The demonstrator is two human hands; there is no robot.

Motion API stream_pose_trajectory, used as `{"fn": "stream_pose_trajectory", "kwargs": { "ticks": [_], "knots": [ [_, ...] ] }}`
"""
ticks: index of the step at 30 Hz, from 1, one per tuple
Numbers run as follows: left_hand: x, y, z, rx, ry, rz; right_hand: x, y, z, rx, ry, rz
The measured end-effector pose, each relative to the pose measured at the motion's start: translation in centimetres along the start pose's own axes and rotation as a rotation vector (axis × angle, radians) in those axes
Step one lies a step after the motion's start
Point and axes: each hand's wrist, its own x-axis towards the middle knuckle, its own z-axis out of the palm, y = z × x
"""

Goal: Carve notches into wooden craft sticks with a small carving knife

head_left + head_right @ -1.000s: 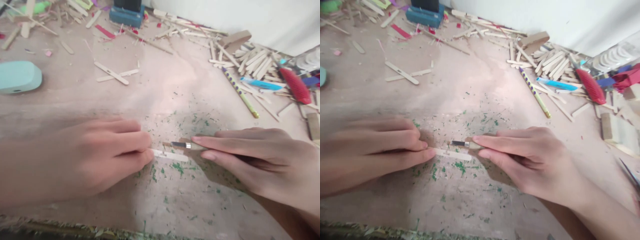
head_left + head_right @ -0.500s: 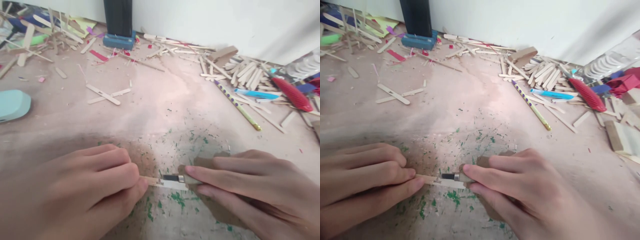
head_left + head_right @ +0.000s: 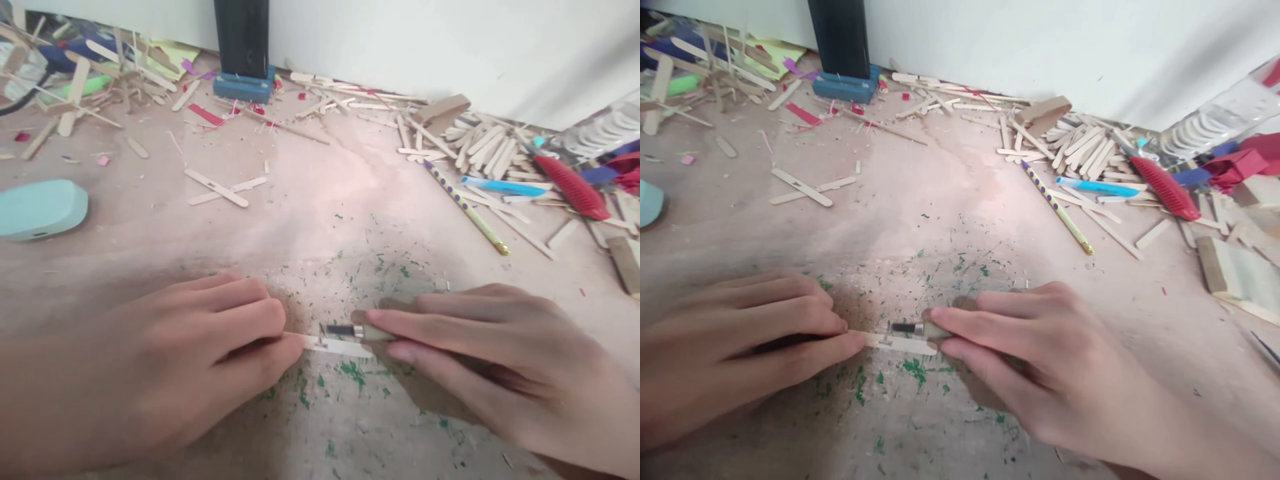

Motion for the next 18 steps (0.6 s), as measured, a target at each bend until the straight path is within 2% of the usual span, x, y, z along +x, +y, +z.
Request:
{"fn": "stream_pose_trajectory", "kwargs": {
  "ticks": [3,6,9,13,16,18],
  "knots": [
    [1.1,0.2,-0.7,0.150,0.008,0.162,-0.2,0.5,-0.1,-0.081,0.068,0.037],
    [1.7,0.6,-1.1,0.202,0.097,0.191,0.1,1.0,0.0,-0.118,0.118,0.044],
    [2.2,0.9,-1.3,0.074,0.142,0.043,0.5,1.4,0.0,-0.129,0.158,0.026],
    [2.9,1.5,-2.0,-0.342,0.110,-0.279,0.7,1.6,-0.1,-0.152,0.206,0.002],
    [3.1,1.7,-2.6,-0.438,0.096,-0.374,0.8,1.4,-0.4,-0.178,0.248,-0.028],
    [3.0,1.6,-2.7,-0.452,0.096,-0.386,1.0,0.9,-0.7,-0.196,0.274,-0.041]
  ]
}}
